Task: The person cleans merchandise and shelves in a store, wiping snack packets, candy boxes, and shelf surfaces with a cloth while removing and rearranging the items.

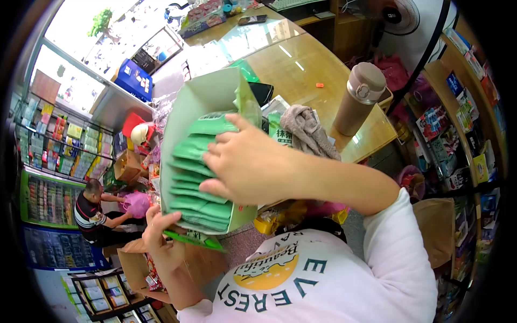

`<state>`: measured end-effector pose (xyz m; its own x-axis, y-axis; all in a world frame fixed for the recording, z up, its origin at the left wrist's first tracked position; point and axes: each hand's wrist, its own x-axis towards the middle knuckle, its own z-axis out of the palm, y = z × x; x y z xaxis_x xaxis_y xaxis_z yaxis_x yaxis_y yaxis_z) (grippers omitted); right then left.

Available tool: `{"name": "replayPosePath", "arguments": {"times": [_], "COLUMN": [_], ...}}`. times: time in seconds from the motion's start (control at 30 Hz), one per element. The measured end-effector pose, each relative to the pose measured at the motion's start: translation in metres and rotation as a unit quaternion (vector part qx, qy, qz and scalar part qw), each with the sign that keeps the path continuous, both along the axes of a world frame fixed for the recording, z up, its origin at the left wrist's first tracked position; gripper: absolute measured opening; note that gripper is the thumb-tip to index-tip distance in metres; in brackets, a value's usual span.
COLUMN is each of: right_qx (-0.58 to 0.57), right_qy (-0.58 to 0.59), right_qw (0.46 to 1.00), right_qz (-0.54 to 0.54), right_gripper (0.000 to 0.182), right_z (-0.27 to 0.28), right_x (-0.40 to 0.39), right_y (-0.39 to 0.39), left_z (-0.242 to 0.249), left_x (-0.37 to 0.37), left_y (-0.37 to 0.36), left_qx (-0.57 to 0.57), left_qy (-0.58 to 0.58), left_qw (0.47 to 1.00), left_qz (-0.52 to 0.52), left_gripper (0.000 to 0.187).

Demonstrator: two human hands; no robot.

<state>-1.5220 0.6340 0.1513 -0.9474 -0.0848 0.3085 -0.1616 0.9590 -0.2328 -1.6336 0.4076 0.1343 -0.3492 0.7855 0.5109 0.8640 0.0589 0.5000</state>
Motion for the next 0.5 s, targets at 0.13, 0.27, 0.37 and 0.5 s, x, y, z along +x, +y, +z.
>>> {"name": "replayPosePath", "arguments": {"times": [0.13, 0.27, 0.37, 0.5], "right_qx": [-0.056, -0.169, -0.278, -0.198], "right_qy": [0.014, 0.229, 0.239, 0.136], "right_qw": [0.998, 0.959, 0.910, 0.917], "right_qz": [0.029, -0.011, -0.193, -0.317], "right_gripper": [0.036, 0.023, 0.029, 0.037], "right_z": [-0.005, -0.015, -0.037, -0.087], "right_x": [0.004, 0.012, 0.044, 0.075], "right_y": [0.006, 0.035, 0.065, 0.068], "left_z": [-0.007, -0.004, 0.000, -0.005], "left_x": [0.003, 0.007, 0.010, 0.016], "left_y": [0.001, 0.003, 0.005, 0.003], "left_qx": [0.042, 0.029, 0.016, 0.097], "left_qy": [-0.015, -0.010, -0.011, -0.129], "left_qw": [0.999, 0.999, 0.999, 0.984], "left_qz": [0.007, 0.042, 0.026, 0.072], "left_gripper": [0.039, 0.040, 0.039, 0.017]}}
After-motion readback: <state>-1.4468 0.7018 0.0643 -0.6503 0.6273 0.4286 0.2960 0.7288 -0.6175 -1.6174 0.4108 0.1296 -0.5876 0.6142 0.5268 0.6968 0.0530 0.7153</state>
